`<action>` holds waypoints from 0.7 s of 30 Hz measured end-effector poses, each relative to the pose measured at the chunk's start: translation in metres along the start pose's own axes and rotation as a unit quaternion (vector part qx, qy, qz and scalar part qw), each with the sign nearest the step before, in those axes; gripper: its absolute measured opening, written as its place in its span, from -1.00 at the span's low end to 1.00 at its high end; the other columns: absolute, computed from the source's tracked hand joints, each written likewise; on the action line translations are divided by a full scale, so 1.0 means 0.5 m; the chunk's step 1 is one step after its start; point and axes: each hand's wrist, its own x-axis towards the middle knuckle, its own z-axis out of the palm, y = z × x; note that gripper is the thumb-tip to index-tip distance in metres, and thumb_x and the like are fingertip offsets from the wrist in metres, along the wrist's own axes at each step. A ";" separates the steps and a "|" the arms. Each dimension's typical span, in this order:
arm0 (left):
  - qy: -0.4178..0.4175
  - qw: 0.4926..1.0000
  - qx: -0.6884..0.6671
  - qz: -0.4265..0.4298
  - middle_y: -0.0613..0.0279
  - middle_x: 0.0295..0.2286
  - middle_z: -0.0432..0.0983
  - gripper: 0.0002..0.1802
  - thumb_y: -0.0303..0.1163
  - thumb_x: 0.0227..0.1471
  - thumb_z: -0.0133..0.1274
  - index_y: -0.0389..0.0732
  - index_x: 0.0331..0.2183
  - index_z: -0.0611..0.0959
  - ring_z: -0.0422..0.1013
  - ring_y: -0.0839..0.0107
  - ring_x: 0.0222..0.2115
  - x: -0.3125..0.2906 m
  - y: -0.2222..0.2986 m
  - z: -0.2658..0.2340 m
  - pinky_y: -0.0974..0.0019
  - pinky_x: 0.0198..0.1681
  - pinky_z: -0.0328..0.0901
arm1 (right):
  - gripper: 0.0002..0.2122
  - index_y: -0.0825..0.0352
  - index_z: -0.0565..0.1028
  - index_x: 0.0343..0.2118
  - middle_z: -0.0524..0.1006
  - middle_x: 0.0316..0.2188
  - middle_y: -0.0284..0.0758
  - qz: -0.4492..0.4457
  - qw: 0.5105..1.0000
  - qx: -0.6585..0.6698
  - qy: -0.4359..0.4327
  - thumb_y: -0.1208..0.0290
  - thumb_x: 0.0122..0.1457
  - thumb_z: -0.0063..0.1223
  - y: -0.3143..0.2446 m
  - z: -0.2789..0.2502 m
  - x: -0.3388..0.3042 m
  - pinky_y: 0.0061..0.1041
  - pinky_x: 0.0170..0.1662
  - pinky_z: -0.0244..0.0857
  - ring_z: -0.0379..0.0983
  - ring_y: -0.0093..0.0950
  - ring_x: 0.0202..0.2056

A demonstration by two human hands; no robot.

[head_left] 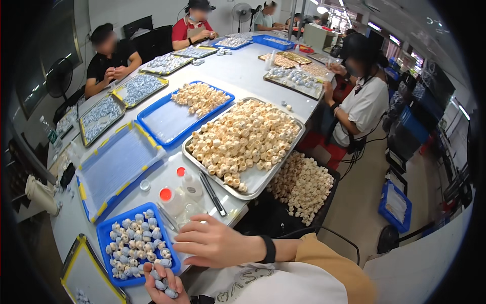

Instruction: The person assembles small, round, white and blue objects by applying glue to their openings and inserting small white pieces. They handle the objects one at a time, placing finished units into a blue tray on the table.

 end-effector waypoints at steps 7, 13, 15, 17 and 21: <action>-0.027 1.000 0.002 0.005 0.24 -0.52 0.24 -0.82 -0.44 0.13 -0.25 -0.26 -0.21 0.36 0.10 0.54 -0.71 0.003 -0.002 0.001 0.47 -0.73 0.09 | -0.93 0.37 0.48 -0.43 0.55 -0.35 -0.23 0.294 0.878 -0.074 0.372 0.49 0.09 0.02 0.072 -0.220 -0.117 -0.48 -0.16 0.34 0.50 -0.39 -0.29; -0.020 1.000 0.014 -0.008 0.23 -0.49 0.26 -0.76 -0.44 0.13 -0.25 -0.31 -0.16 0.37 0.11 0.54 -0.70 0.003 -0.003 -0.003 0.47 -0.69 0.10 | -0.51 0.37 0.11 0.15 0.55 -0.35 -0.22 0.349 0.817 -0.090 0.451 0.47 0.16 -0.07 0.090 -0.293 -0.208 -0.65 -0.31 0.34 0.46 -0.62 -0.43; -0.031 0.999 0.016 -0.016 0.21 -0.47 0.28 -0.75 -0.44 0.13 -0.24 -0.32 -0.16 0.38 0.12 0.53 -0.69 0.002 -0.003 -0.007 0.47 -0.68 0.10 | -0.49 0.37 0.07 0.16 0.54 -0.34 -0.22 0.364 0.817 -0.107 0.435 0.50 0.15 -0.07 0.103 -0.287 -0.222 -0.66 -0.31 0.34 0.46 -0.61 -0.43; -0.025 0.999 0.010 -0.020 0.18 -0.46 0.29 -0.76 -0.44 0.13 -0.24 -0.33 -0.17 0.39 0.13 0.53 -0.68 0.003 -0.004 -0.008 0.47 -0.68 0.11 | -0.48 0.37 0.06 0.16 0.54 -0.32 -0.22 0.362 0.823 -0.102 0.426 0.52 0.14 -0.06 0.118 -0.277 -0.230 -0.64 -0.31 0.35 0.46 -0.60 -0.43; -0.062 0.998 -0.008 -0.029 0.14 -0.42 0.32 -0.75 -0.43 0.13 -0.22 -0.35 -0.19 0.41 0.15 0.51 -0.66 0.006 -0.001 -0.030 0.45 -0.65 0.13 | -0.49 0.34 0.04 0.17 0.53 -0.33 -0.23 0.356 0.837 -0.140 0.390 0.53 0.17 -0.13 0.137 -0.266 -0.231 -0.64 -0.31 0.35 0.45 -0.62 -0.43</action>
